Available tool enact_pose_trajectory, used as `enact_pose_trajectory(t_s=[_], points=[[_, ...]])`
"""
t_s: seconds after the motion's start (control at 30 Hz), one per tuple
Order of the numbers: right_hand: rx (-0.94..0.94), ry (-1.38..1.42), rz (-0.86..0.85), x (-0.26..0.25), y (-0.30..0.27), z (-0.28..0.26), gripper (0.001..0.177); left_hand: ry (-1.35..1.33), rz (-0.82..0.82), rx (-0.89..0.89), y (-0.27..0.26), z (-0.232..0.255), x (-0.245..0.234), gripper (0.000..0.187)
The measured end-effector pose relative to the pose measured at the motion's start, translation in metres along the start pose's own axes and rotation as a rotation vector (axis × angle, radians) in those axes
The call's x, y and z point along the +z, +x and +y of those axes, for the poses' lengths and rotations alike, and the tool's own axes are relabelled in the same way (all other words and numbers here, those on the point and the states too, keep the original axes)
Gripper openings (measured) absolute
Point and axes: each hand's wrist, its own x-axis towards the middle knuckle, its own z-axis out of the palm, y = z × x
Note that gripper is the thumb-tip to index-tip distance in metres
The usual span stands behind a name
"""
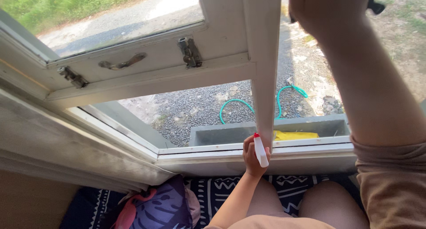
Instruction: The person cleans a window by spraying liquid from a bottle onto the glass and wiping it with a black cloth.
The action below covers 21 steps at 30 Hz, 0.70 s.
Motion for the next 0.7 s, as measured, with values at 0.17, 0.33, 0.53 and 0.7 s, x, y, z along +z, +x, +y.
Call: enact_pose_trajectory(t_s=[0.17, 0.33, 0.53, 0.7], points=[[0.023, -0.098, -0.114, -0.009, -0.067, -0.014, 0.039, -0.008, 0.008, -0.055, 0.004, 0.001, 0.002, 0.032], [0.427, -0.25, -0.844, -0.017, -0.141, 0.034, 0.045, -0.032, -0.004, -0.048, 0.004, -0.003, -0.001, 0.033], [0.62, -0.218, 0.117, 0.006, -0.192, 0.125, 0.063, -0.005, 0.004, -0.042, 0.003, -0.001, -0.001, 0.032], [0.627, -0.187, -0.058, 0.035, -0.17, 0.009, 0.049, 0.066, 0.021, 0.001, 0.006, 0.001, 0.001, 0.031]])
